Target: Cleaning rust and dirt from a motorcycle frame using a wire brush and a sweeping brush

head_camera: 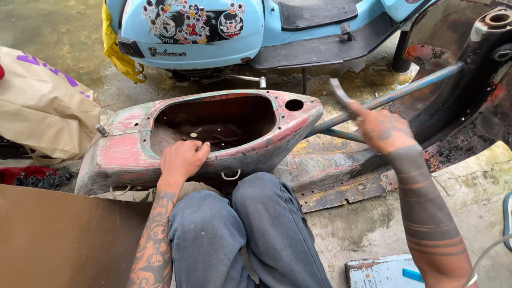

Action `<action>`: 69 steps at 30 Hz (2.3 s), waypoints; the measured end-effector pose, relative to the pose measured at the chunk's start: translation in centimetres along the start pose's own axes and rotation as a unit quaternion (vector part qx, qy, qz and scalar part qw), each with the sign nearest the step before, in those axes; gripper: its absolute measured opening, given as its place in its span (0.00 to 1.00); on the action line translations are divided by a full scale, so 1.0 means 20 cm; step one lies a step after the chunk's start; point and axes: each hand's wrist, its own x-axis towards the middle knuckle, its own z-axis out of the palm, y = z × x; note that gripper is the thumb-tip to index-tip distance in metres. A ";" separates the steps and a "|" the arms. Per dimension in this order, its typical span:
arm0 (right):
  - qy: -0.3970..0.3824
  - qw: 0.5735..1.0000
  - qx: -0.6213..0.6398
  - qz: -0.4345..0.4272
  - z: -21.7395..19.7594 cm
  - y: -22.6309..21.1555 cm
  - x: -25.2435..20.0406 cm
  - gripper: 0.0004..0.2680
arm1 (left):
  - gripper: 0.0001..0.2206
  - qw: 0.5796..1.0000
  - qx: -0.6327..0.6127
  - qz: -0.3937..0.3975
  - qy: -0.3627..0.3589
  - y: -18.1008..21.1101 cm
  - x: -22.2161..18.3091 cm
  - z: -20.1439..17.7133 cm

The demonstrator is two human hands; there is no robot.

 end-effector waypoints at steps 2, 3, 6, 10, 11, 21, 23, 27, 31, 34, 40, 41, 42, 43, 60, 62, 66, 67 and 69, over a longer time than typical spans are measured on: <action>0.049 0.998 0.031 0.012 0.12 0.12 0.01 0.20 | 0.25 1.000 0.013 -0.002 -0.007 -0.01 0.00 0.00; 0.095 0.993 0.060 0.024 0.18 0.18 0.01 0.20 | 0.27 1.000 0.024 -0.006 -0.017 -0.01 0.01 0.00; 0.142 0.941 0.308 -0.010 0.27 -0.03 -0.18 0.21 | 0.27 0.999 0.044 -0.011 -0.024 0.04 -0.01 -0.04; 0.165 0.897 0.410 0.011 0.83 -0.27 -0.20 0.21 | 0.26 0.998 0.051 -0.015 -0.020 0.03 0.00 0.00; 0.159 0.875 0.457 0.001 0.94 -0.34 -0.24 0.21 | 0.26 0.999 0.047 -0.017 -0.020 0.04 0.00 -0.01; 0.273 0.862 0.423 -0.061 0.77 -0.40 -0.15 0.21 | 0.26 0.998 0.048 -0.034 -0.018 0.04 0.01 -0.02; 0.289 0.856 0.423 -0.061 0.63 -0.34 0.00 0.21 | 0.26 0.999 0.039 -0.032 -0.012 0.05 0.00 -0.03; 0.292 0.838 0.458 -0.055 0.50 -0.40 0.01 0.21 | 0.26 0.998 0.040 -0.036 -0.013 0.03 0.02 -0.02; 0.273 0.846 0.458 -0.015 0.81 -0.48 -0.18 0.21 | 0.26 0.998 0.043 -0.042 -0.012 0.03 0.01 -0.02; 0.213 0.866 0.452 0.015 1.09 -0.45 -0.33 0.21 | 0.26 0.998 0.043 -0.036 -0.018 0.03 0.02 -0.02; 0.234 0.854 0.462 -0.051 1.05 -0.38 -0.22 0.20 | 0.26 0.999 0.028 -0.039 -0.014 0.04 0.01 -0.03; 0.262 0.852 0.448 -0.064 0.98 -0.37 -0.14 0.20 | 0.26 0.999 0.035 -0.039 -0.013 0.03 0.01 -0.03; 0.289 0.849 0.435 -0.075 0.91 -0.36 -0.07 0.20 | 0.26 0.998 0.042 -0.038 -0.015 0.03 0.01 -0.03; 0.288 0.850 0.435 -0.077 0.86 -0.36 -0.02 0.20 | 0.26 0.998 0.042 -0.040 -0.014 0.03 0.00 -0.02; 0.274 0.839 0.467 -0.056 1.04 -0.41 -0.18 0.20 | 0.25 0.998 0.031 -0.044 -0.013 0.06 0.00 -0.03; 0.310 0.832 0.455 -0.062 0.86 -0.40 -0.06 0.20 | 0.25 0.998 0.035 -0.045 -0.014 0.05 0.00 -0.02; 0.357 0.820 0.441 -0.073 0.78 -0.34 0.14 0.20 | 0.25 0.998 0.043 -0.049 -0.018 0.04 0.01 -0.02; 0.357 0.820 0.441 -0.072 0.83 -0.36 0.08 0.20 | 0.25 0.998 0.043 -0.049 -0.019 0.05 0.01 -0.03; 0.311 0.818 0.481 -0.060 0.94 -0.39 -0.04 0.20 | 0.25 0.997 0.045 -0.054 -0.021 0.05 0.01 -0.02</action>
